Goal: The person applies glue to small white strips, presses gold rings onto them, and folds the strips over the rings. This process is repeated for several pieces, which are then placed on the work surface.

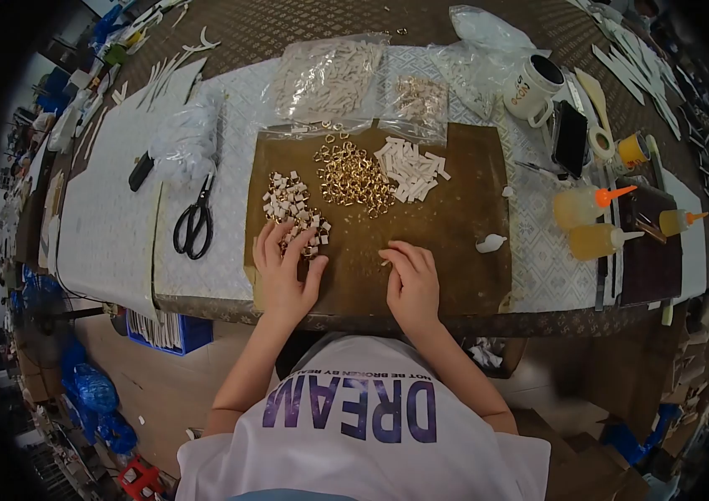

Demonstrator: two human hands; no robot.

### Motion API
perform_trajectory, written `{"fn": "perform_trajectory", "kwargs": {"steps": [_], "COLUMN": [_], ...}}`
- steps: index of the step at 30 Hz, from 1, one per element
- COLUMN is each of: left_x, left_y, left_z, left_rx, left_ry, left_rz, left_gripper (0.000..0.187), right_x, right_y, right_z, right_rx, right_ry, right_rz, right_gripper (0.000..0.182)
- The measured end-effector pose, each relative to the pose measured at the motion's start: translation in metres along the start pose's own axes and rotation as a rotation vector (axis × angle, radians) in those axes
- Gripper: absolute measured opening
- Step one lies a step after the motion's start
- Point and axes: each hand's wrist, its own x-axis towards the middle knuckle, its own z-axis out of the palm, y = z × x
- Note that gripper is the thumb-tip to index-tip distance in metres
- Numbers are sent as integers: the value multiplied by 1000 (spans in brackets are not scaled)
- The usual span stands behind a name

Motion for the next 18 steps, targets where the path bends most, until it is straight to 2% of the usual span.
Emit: {"fn": "perform_trajectory", "kwargs": {"steps": [1, 2, 5, 7, 8, 10, 12, 13, 15, 18], "left_x": [3, 3, 23, 35, 42, 49, 51, 51, 50, 48], "left_y": [-1, -9, -17, -29, -32, -36, -44, -41, -49, -47], "left_z": [-3, 1, 2, 11, 12, 16, 23, 21, 27, 22], "left_rx": [46, 44, 91, 86, 77, 91, 98, 103, 19, -21], "left_ry": [-9, -115, -184, -166, -175, -122, -103, -14, 66, 65], "left_rz": [6, -6, 46, 71, 78, 109, 108, 131, 182, 177], "left_gripper": [47, 67, 66, 62, 61, 45, 36, 26, 24, 21], "right_x": [0, 1, 13, 29, 42, 71, 103, 117, 142, 158], "right_y": [-1, -3, -3, 2, 9, 29, 39, 42, 47, 58], "right_z": [2, 3, -1, -5, -5, -2, -2, -1, 5, 20], "right_rx": [32, 63, 206, 338, 253, 79, -153, -264, -384, -483], "right_ry": [29, 58, 105, 119, 168, 265, 302, 314, 285, 236], "right_rz": [32, 65, 196, 341, 265, 116, 45, 5, 87, 203], "right_gripper": [27, 25, 23, 26, 26, 25, 27, 28, 31, 33]}}
